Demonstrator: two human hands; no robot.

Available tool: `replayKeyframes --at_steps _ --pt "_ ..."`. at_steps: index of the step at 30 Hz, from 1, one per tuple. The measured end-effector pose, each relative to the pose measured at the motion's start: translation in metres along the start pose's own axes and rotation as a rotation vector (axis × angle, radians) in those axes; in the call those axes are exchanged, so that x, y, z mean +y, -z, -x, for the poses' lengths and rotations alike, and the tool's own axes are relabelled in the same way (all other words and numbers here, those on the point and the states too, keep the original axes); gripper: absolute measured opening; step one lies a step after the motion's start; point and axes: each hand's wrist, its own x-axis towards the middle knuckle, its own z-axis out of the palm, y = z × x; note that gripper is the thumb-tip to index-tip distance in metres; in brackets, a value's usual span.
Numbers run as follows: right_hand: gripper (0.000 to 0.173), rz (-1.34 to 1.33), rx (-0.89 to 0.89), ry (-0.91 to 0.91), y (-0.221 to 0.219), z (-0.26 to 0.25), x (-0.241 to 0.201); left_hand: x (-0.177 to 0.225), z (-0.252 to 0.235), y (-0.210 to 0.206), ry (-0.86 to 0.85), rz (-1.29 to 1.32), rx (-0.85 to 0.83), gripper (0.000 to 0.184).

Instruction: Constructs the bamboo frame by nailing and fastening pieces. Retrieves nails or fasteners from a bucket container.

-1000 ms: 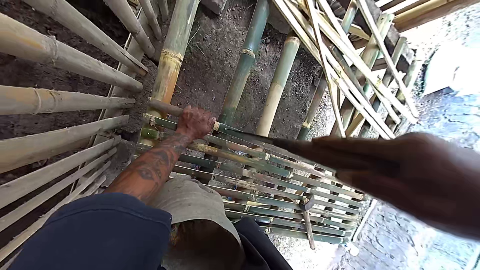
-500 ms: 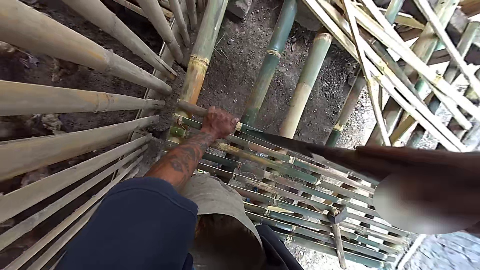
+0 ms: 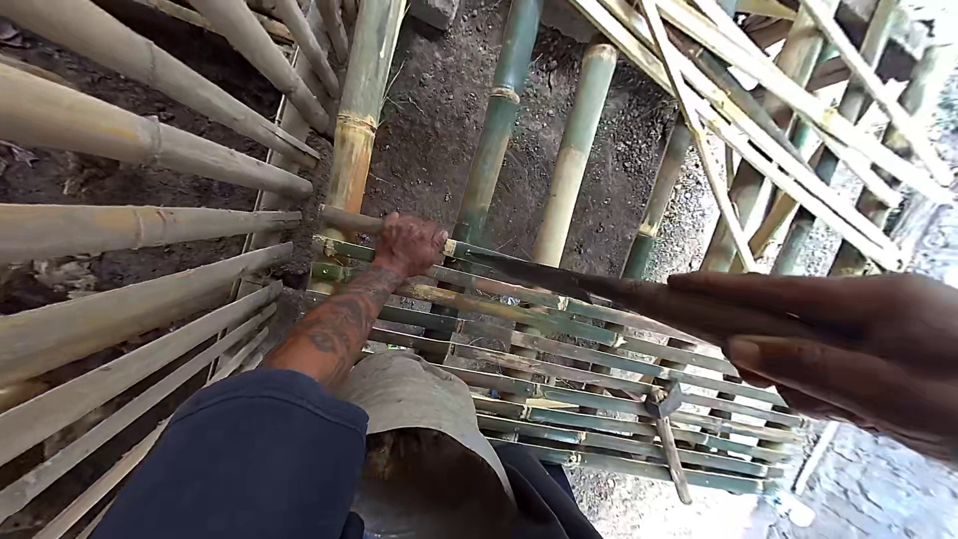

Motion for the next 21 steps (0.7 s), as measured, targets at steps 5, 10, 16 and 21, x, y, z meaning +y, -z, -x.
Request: replayKeyframes --at_steps 5,10,16,21 --pt "0.059 0.701 -0.078 0.298 -0.021 0.018 -0.002 0.001 -0.001 0.001 0.002 -0.017 0.002 0.064" --pt "0.061 0.389 -0.008 0.188 -0.024 0.019 0.012 0.001 0.001 0.002 0.012 -0.029 -0.002 0.063" --pt "0.054 0.313 0.102 0.18 -0.008 0.01 0.017 0.0 0.002 -0.001 -0.007 -0.039 0.018 0.063" --pt "0.057 0.424 0.088 0.177 -0.037 0.092 0.03 -0.002 0.001 0.0 0.008 -0.053 -0.011 0.064"
